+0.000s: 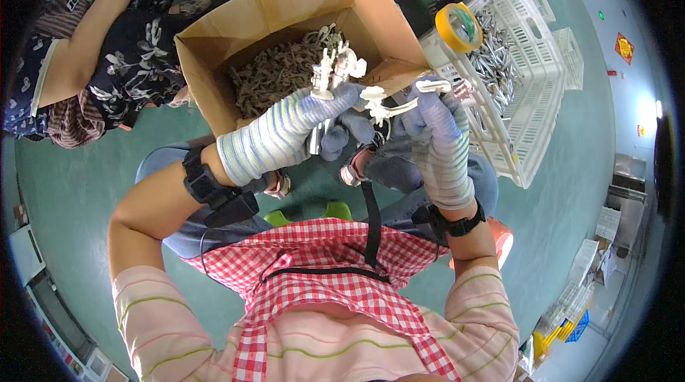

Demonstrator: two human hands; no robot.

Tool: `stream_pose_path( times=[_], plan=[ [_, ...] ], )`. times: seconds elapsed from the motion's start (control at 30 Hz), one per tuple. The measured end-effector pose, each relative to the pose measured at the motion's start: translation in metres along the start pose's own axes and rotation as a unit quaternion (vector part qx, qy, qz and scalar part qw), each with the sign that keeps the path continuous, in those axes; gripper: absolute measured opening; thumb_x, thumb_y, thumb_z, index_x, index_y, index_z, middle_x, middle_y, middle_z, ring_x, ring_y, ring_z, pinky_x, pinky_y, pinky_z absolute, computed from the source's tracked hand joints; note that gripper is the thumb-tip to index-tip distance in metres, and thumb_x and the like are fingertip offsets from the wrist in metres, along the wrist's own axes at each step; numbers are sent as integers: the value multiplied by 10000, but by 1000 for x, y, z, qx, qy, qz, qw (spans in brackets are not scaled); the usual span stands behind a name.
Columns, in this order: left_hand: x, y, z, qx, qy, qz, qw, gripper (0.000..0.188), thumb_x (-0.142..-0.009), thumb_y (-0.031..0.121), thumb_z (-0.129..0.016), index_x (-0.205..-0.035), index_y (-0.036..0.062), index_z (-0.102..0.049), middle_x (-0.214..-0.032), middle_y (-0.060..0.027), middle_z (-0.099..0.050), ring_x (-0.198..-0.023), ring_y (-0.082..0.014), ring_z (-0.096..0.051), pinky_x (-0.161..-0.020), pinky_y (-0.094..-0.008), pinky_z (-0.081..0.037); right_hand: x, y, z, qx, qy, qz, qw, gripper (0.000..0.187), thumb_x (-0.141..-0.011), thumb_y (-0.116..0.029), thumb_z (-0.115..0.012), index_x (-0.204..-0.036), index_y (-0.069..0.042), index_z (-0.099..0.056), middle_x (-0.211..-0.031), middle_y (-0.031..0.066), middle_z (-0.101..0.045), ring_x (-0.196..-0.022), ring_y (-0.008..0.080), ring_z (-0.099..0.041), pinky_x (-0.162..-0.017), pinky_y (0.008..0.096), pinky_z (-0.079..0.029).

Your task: The person assembles metal brackets by inserting small components into the main frame and fitting them together by hand.

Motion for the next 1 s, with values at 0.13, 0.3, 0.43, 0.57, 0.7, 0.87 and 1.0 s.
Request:
stream_pose_path(
  times=[0.13, 0.3, 0.43, 0.57, 0.7, 0.87, 1.0],
  plan=[
    [0, 7, -6, -40, -33, -46, 998, 449, -904, 449, -517, -1175, 91, -536, -809, 1, -620, -538, -35, -449, -497, -177, -345, 3, 3, -1, 34, 45, -12, 998, 147, -853, -210, -631, -827, -105, -531, -596, -32, -463, -517, 79, -438, -500, 240, -356],
    [-1, 9, -3, -8, -26, -58, 998, 468, -872, 440, -575, -1186, 96, -526, -802, 14, -596, -548, -28, -446, -500, -171, -342, 4, 2, -1, 47, 30, -7, 998, 95, -860, -171, -626, -845, -99, -566, -633, -30, -510, -541, 76, -471, -513, 238, -378],
    [-2, 10, 1, -1, -24, -74, 997, 518, -832, 453, -628, -1180, 85, -519, -803, 6, -580, -558, -30, -448, -490, -162, -347, 9, 5, -8, 67, -20, 10, 998, 170, -832, -62, -644, -1000, -71, -621, -798, -24, -594, -683, 57, -538, -597, 211, -424],
    [-2, 11, 3, -36, -38, -86, 995, 524, -818, 419, -661, -1176, 65, -516, -812, -5, -582, -567, -34, -460, -478, -151, -352, 13, -1, -14, 155, -36, 51, 986, 185, -802, -42, -660, -983, -60, -627, -871, -16, -598, -737, 52, -542, -636, 206, -429],
    [0, 16, 3, -50, -21, -91, 994, 514, -816, 388, -674, -1178, 60, -514, -819, -11, -588, -571, -38, -467, -476, -143, -354, 13, -7, -14, 220, -44, 92, 970, 174, -796, -30, -655, -966, -59, -631, -858, -14, -602, -733, 56, -544, -649, 207, -430],
    [-2, 10, 6, -18, -23, -79, 996, 523, -805, 381, -688, -1178, 58, -514, -829, -19, -593, -572, -42, -464, -475, -138, -348, 13, -2, -14, 193, -39, 55, 979, 132, -805, -33, -637, -935, -50, -629, -823, -4, -605, -730, 72, -553, -662, 215, -434],
    [-3, 9, 5, -17, -29, -70, 997, 529, -801, 380, -693, -1181, 60, -512, -819, -15, -588, -579, -44, -465, -469, -139, -340, 13, -6, -16, 186, -40, 77, 979, 113, -818, -43, -629, -930, -47, -628, -816, -2, -605, -730, 77, -556, -665, 221, -437]
  ],
)
Point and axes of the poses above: each hand's wrist, its own x-axis away from the middle knuckle, its own z-axis out of the back of the hand, y = z × x, the point moved 10 cm from there along -x, towards the middle knuckle
